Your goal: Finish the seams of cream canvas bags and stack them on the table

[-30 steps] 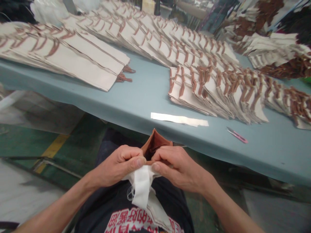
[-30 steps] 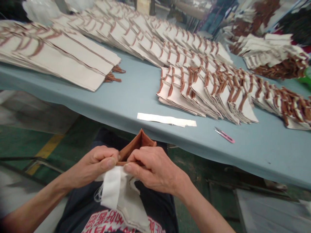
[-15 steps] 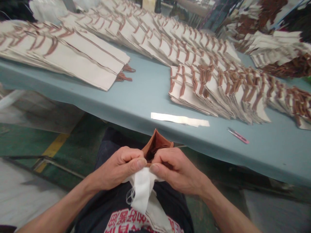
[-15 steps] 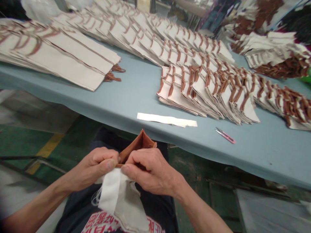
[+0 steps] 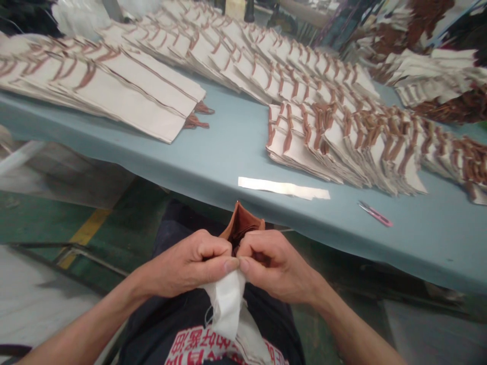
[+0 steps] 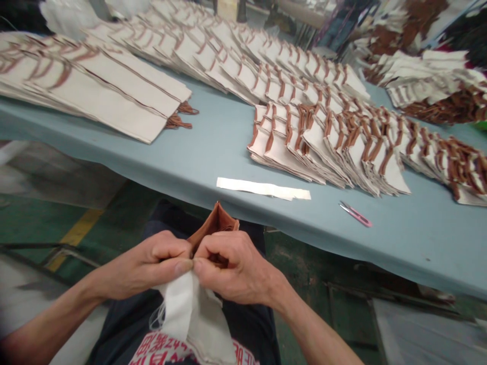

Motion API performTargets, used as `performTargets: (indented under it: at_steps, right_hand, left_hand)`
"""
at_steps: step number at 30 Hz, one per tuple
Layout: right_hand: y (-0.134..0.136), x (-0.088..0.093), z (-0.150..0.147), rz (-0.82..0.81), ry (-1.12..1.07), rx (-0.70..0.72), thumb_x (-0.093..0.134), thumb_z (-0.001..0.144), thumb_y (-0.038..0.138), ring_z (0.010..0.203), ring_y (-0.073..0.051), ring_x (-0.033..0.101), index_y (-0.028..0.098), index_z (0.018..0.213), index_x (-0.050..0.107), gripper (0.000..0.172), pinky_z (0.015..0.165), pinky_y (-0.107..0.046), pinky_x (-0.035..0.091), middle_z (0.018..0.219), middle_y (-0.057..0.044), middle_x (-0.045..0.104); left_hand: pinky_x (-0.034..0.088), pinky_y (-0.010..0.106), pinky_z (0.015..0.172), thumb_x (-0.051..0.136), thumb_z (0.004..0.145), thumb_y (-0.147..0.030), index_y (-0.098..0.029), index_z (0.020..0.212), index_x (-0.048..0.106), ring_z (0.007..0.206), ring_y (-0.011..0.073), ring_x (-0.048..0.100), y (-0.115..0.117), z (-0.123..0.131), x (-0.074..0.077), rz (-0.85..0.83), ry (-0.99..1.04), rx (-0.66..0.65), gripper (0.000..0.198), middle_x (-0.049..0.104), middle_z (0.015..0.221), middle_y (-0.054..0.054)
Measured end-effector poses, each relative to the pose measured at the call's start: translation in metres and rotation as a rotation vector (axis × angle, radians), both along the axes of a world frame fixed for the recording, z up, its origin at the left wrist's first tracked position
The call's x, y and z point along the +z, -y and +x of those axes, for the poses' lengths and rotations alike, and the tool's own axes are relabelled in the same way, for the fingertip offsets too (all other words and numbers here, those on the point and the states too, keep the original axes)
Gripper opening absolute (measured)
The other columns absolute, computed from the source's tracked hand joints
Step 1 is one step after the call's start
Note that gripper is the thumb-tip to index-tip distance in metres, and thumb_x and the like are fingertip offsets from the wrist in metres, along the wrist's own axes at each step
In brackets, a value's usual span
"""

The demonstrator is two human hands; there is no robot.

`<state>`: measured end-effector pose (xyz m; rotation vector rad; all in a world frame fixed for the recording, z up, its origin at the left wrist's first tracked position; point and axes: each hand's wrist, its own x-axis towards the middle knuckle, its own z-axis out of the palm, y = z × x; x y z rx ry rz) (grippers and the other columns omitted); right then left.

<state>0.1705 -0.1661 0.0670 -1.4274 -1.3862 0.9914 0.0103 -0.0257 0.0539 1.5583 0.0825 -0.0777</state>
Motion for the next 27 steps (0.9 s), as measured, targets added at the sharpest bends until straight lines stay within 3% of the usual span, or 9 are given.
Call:
performTargets:
  at_steps: [6, 8, 11, 14, 17, 23, 27]
  right_hand:
    - [-0.009, -0.020, -0.001, -0.079, -0.313, 0.073, 0.069, 0.092, 0.048, 0.050, -0.007, 0.025, 0.022, 0.062, 0.038, 0.050, 0.044, -0.021, 0.020, 0.057, 0.009, 0.032]
    - [-0.011, -0.024, 0.001, -0.098, -0.312, 0.071, 0.068, 0.093, 0.053, 0.051, -0.007, 0.025, 0.022, 0.063, 0.038, 0.052, 0.045, -0.021, 0.021, 0.058, 0.009, 0.032]
    - [-0.014, -0.024, 0.008, -0.065, -0.136, 0.001, 0.066, 0.096, 0.048, 0.053, -0.008, 0.032, 0.021, 0.066, 0.045, 0.045, 0.048, -0.022, 0.027, 0.060, 0.007, 0.039]
    - [-0.014, -0.016, 0.016, 0.077, 0.097, -0.148, 0.064, 0.098, 0.038, 0.076, -0.015, 0.057, 0.020, 0.083, 0.061, 0.023, 0.070, -0.028, 0.047, 0.080, -0.001, 0.063]
    - [-0.008, -0.004, 0.017, 0.155, 0.156, -0.303, 0.057, 0.102, 0.036, 0.101, -0.021, 0.063, 0.022, 0.100, 0.064, 0.016, 0.094, -0.037, 0.049, 0.104, -0.006, 0.070]
    - [0.013, 0.003, -0.009, -0.150, 0.155, -0.208, 0.066, 0.094, 0.031, 0.083, -0.020, 0.062, 0.020, 0.088, 0.065, 0.012, 0.076, -0.032, 0.048, 0.089, -0.003, 0.070]
    - [0.014, -0.005, -0.023, -0.077, 0.097, -0.347, 0.063, 0.096, 0.024, 0.079, -0.018, 0.063, 0.020, 0.081, 0.064, 0.015, 0.073, -0.030, 0.047, 0.083, -0.002, 0.069]
  left_hand:
    - [0.019, 0.023, 0.044, 0.054, 0.100, -0.042, -0.021, 0.059, 0.029, 0.049, 0.0069, 0.022, 0.012, 0.005, -0.002, -0.064, 0.024, 0.099, 0.051, 0.025, 0.055, -0.008]
    - [0.019, 0.022, 0.044, 0.054, 0.100, -0.046, -0.021, 0.059, 0.029, 0.049, 0.0068, 0.023, 0.014, 0.006, -0.003, -0.045, 0.017, 0.165, 0.054, 0.024, 0.055, -0.008]
    - [0.019, 0.021, 0.044, 0.057, 0.097, -0.058, -0.021, 0.059, 0.032, 0.050, 0.0070, 0.024, 0.011, 0.007, -0.001, -0.027, 0.004, 0.251, 0.059, 0.027, 0.056, -0.007]
    - [0.020, 0.021, 0.045, 0.057, 0.096, -0.062, -0.020, 0.059, 0.038, 0.051, 0.0071, 0.025, 0.006, 0.007, 0.001, -0.014, 0.005, 0.283, 0.059, 0.030, 0.057, -0.007]
    - [0.023, 0.022, 0.047, 0.057, 0.098, -0.053, -0.019, 0.060, 0.040, 0.052, 0.0075, 0.028, 0.001, 0.006, 0.001, 0.082, 0.032, 0.304, 0.054, 0.032, 0.058, -0.006]
    - [0.032, 0.021, 0.053, 0.051, 0.100, -0.032, -0.017, 0.061, 0.046, 0.056, 0.0090, 0.040, -0.004, 0.004, -0.005, 0.306, 0.109, 0.414, 0.042, 0.044, 0.059, -0.005]
    - [0.030, 0.022, 0.051, 0.052, 0.100, -0.034, -0.017, 0.059, 0.047, 0.053, 0.0085, 0.039, -0.004, 0.003, -0.008, 0.346, 0.077, 0.463, 0.045, 0.044, 0.057, -0.005]
